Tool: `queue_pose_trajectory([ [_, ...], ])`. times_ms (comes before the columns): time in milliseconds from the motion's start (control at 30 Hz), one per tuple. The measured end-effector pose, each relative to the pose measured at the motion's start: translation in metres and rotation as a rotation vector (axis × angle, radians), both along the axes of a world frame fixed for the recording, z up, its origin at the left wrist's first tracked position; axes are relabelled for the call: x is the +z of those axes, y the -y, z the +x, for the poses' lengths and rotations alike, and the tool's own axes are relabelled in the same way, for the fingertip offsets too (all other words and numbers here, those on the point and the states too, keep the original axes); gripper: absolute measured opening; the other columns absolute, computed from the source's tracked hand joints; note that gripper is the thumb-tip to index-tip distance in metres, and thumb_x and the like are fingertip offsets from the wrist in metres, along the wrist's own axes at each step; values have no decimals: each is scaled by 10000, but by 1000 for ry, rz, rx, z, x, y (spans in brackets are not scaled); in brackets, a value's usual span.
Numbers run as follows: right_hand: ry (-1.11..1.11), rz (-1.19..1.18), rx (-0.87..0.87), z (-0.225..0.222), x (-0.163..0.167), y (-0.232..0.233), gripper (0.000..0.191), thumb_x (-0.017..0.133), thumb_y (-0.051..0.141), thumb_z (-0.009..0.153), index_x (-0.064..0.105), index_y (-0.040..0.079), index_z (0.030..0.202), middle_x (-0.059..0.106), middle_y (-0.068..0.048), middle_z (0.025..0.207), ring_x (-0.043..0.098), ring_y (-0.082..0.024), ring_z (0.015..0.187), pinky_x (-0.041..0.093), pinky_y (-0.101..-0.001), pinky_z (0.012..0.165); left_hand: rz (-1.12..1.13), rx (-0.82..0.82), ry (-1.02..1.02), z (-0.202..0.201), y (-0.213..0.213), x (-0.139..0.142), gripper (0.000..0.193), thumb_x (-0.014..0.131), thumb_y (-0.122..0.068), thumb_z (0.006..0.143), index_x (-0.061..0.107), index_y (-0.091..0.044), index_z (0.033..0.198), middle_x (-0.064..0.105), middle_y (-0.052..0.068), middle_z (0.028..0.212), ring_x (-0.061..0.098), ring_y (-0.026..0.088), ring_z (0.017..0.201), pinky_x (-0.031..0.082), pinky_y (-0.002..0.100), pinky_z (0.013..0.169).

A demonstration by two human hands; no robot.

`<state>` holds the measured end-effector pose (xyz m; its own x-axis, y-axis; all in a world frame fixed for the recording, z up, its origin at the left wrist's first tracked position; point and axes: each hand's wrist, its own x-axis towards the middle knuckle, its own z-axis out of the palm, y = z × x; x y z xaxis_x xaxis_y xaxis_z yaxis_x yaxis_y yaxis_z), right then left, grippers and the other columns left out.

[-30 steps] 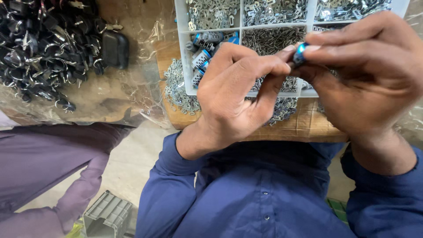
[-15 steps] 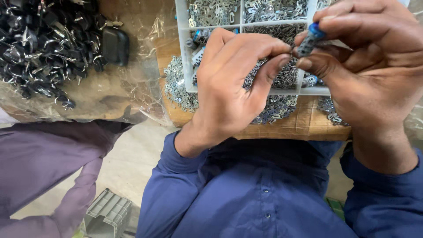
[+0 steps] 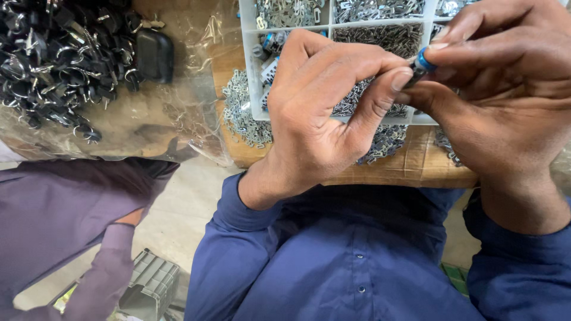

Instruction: The person assembles small key cylinders by inserting metal pins into a cylindrical housing and securing them with a blue cap. The person handles the components by hand, repeatedly picking up pins and inserting them into the cylinder, then placing the finished units into a compartmentalized tray.

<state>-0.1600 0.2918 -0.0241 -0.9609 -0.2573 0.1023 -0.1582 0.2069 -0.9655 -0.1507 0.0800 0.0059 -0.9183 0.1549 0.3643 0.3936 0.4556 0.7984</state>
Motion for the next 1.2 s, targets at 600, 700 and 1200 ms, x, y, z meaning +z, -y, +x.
queue_pose_trajectory([
  [600,21,-112,50,10,-3,-5,363,676,-243,1058,497,-82,1330,560,-200,1341,650,-265,1232,645,-295,1067,-386,-1,-10,-10,2,3,139,876,-157,889,755,-113,941,715,14,886,559,280,835,425,367,804],
  [700,40,-137,22,13,-6,-7,367,702,-209,1037,484,-67,1296,558,-196,1341,670,-261,1223,634,-299,1070,-181,19,28,-3,3,1,125,846,-133,993,733,-129,1046,729,-28,999,575,202,876,429,294,814],
  [1200,-94,-56,84,13,-3,-2,356,732,-238,1030,470,-65,1197,527,-184,1305,636,-183,1202,622,-289,1086,146,-7,69,9,3,-10,228,866,-4,1009,717,-99,1152,741,-35,1069,606,104,886,547,203,790],
])
